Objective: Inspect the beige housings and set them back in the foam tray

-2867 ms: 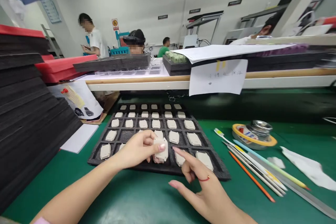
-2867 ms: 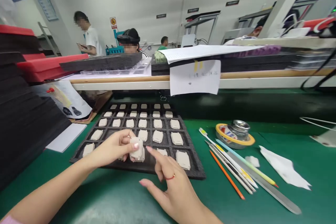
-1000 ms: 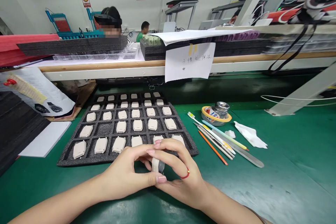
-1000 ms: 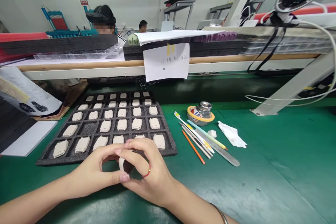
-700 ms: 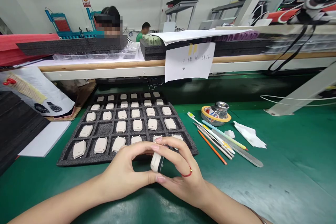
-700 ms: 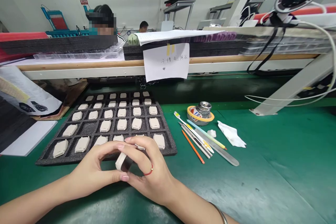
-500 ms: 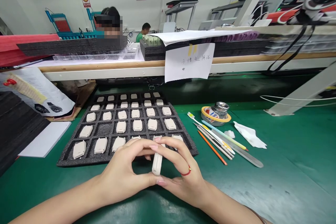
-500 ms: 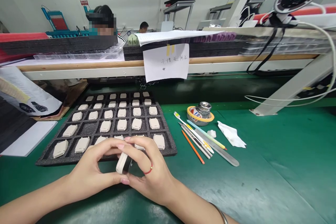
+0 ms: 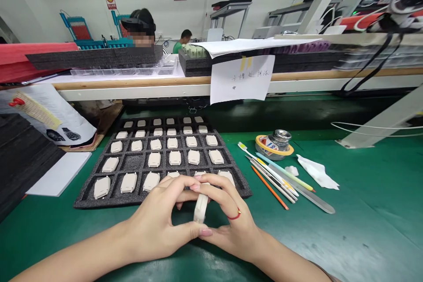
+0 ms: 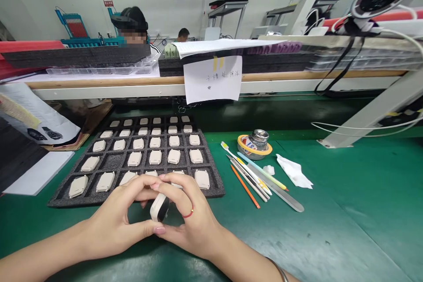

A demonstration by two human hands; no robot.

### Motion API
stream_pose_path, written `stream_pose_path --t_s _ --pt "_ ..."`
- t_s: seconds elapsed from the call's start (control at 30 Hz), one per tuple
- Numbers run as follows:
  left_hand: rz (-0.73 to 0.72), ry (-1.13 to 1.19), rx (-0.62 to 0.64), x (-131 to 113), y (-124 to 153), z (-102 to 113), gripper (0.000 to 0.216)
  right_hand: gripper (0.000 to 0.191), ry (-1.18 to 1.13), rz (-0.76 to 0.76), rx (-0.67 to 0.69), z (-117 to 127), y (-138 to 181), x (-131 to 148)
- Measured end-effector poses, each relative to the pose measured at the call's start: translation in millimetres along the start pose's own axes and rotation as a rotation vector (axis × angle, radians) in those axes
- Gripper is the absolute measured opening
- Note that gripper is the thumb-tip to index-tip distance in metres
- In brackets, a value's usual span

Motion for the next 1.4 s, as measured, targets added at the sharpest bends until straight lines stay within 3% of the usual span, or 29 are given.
stream_pose_path --t_s 0.2,0.4,0.8,1.0,1.17,1.4 --pt "0.077 0.110 -0.073 7 -2 -1 0.042 0.046 0.027 0.007 0.049 -3 3 -2" --pt "0.148 0.276 -0.054 16 -7 -6 0.041 0.042 0.065 -0.008 0.027 -4 1 -4" --pt "-0.020 0.070 -0.096 19 -9 -2 0.041 0.042 0.077 0.012 0.007 -2 1 -1" --pt "0.054 0.146 -0.109 19 -8 -6 0.041 0.042 0.107 0.024 0.024 -1 1 -2" --pt "0.090 0.232 -0.052 16 -8 -5 0.041 0.045 0.091 0.011 0.035 -1 0 -1" --pt "0.110 0.637 0.140 21 -9 -8 0.043 0.064 0.053 -0.007 0.005 -1 -1 5"
Point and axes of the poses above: each hand's wrist, its own y-axis away from the middle knuckle, its own z-axis out of the back of the hand, x = y × z, the point moved 1 cm from there along -y, towards the middle knuckle, and after that the axes turned 1 degree about -y, right-handed, at the moved point
